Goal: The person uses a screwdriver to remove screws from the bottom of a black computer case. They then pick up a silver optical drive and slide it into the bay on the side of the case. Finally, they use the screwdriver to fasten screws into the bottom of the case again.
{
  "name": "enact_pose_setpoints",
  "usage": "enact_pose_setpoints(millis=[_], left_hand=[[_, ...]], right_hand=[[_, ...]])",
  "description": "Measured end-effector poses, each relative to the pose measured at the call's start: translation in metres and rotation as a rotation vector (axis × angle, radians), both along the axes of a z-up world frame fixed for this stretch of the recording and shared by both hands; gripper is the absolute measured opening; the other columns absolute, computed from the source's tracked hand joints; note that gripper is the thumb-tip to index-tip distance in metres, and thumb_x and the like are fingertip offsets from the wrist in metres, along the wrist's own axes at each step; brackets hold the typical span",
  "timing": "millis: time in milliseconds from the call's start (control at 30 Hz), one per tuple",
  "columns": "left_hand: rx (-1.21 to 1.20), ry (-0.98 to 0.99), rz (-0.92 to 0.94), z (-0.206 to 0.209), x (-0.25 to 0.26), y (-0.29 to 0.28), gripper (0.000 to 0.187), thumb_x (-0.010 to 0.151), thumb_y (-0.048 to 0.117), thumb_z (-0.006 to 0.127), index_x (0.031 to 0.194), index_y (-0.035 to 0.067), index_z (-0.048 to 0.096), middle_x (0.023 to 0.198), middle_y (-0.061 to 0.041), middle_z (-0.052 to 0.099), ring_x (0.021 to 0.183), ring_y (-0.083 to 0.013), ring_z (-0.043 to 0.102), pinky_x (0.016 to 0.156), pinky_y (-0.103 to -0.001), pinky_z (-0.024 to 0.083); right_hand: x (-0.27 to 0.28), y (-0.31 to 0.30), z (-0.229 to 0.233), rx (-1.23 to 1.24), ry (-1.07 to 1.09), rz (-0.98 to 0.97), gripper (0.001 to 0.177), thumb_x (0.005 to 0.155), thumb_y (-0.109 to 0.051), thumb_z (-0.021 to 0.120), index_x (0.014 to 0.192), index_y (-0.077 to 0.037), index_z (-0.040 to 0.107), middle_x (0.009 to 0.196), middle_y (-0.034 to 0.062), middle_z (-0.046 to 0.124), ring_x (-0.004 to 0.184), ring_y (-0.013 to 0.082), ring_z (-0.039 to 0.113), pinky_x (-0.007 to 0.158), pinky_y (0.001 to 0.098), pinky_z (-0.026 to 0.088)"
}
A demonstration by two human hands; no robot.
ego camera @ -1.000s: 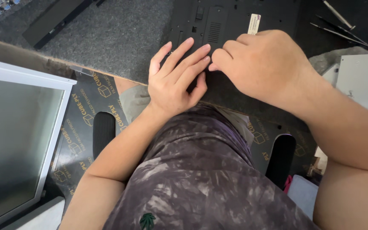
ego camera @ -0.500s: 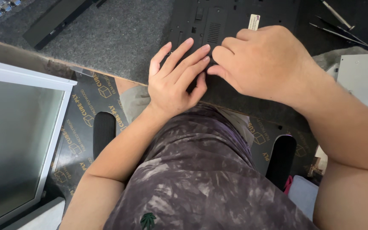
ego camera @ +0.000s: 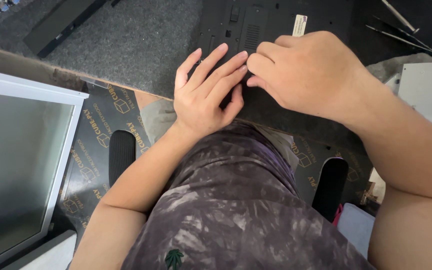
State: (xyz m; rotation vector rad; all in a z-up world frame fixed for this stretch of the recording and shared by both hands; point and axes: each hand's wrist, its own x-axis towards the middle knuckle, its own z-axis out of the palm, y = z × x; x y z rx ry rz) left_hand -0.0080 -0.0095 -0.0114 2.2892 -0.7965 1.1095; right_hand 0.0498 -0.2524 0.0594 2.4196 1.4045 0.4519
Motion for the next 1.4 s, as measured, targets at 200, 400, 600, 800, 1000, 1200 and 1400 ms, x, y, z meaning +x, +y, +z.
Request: enact_pose_setpoints(millis=[200, 400, 600, 800, 1000, 1200, 1400], left_hand=[[0.015, 0.043, -0.024, 0.002, -0.002, 0.003, 0.019, 0.106, 0.004, 0.078, 0.124, 0.009, 0.085, 0.14, -0.004, 0.084, 0.135, -0.0361, 0.077, 0.121, -0.054, 0.045], [0.049, 0.052, -0.033, 0.003, -0.001, 0.006, 0.024, 0.106, 0.001, 0.071, 0.125, 0.007, 0.085, 0.141, -0.004, 0.083, 0.136, -0.0356, 0.075, 0.12, -0.054, 0.044], [0.182, 0.002, -0.141, 0.008, 0.009, 0.024, 0.026, 0.117, 0.012, 0.066, 0.132, 0.004, 0.085, 0.148, -0.008, 0.077, 0.137, -0.0365, 0.071, 0.117, -0.057, 0.052], [0.146, 0.047, -0.175, 0.008, 0.012, 0.024, 0.024, 0.111, 0.006, 0.069, 0.127, 0.006, 0.086, 0.148, -0.005, 0.078, 0.135, -0.0349, 0.071, 0.119, -0.054, 0.05], [0.127, 0.036, -0.194, 0.004, 0.014, 0.024, 0.024, 0.108, 0.001, 0.071, 0.129, 0.005, 0.083, 0.148, -0.006, 0.078, 0.133, -0.0368, 0.072, 0.116, -0.055, 0.054], [0.101, 0.03, -0.206, 0.003, 0.015, 0.024, 0.026, 0.105, -0.001, 0.072, 0.127, 0.004, 0.084, 0.146, -0.006, 0.079, 0.131, -0.0379, 0.073, 0.114, -0.055, 0.056], [0.059, 0.032, -0.178, 0.009, 0.013, 0.022, 0.028, 0.101, 0.002, 0.073, 0.126, 0.007, 0.083, 0.145, -0.004, 0.08, 0.13, -0.0348, 0.075, 0.111, -0.052, 0.059]], right_hand=[[0.007, -0.005, -0.018, -0.013, -0.024, -0.093, 0.065, 0.135, -0.074, 0.067, 0.086, -0.031, 0.065, 0.072, -0.0153, 0.057, 0.072, 0.0106, 0.07, 0.054, 0.0294, 0.042], [-0.002, 0.0, -0.005, -0.006, -0.033, -0.019, 0.035, 0.129, -0.051, 0.071, 0.103, -0.027, 0.071, 0.089, -0.0125, 0.061, 0.076, 0.0109, 0.07, 0.046, 0.0302, 0.042], [-0.004, -0.003, -0.015, 0.021, -0.085, -0.08, 0.055, 0.134, -0.065, 0.073, 0.089, -0.032, 0.068, 0.076, -0.0127, 0.062, 0.072, 0.013, 0.074, 0.054, 0.0314, 0.041], [-0.015, -0.007, -0.017, 0.053, -0.017, -0.077, 0.044, 0.132, -0.046, 0.073, 0.095, -0.026, 0.061, 0.085, -0.011, 0.056, 0.071, 0.0117, 0.066, 0.049, 0.0303, 0.037], [-0.021, -0.009, -0.02, 0.048, -0.096, -0.143, 0.059, 0.134, -0.065, 0.071, 0.086, -0.031, 0.067, 0.075, -0.0117, 0.059, 0.071, 0.0131, 0.073, 0.054, 0.0303, 0.042], [-0.026, -0.005, -0.021, 0.079, -0.045, -0.199, 0.057, 0.135, -0.054, 0.071, 0.086, -0.026, 0.06, 0.072, -0.0097, 0.055, 0.063, 0.0153, 0.066, 0.049, 0.033, 0.037], [-0.052, -0.029, -0.026, 0.516, 0.101, -0.417, 0.03, 0.127, -0.041, 0.082, 0.104, -0.022, 0.082, 0.1, -0.0073, 0.081, 0.089, 0.0152, 0.078, 0.062, 0.0337, 0.046]])
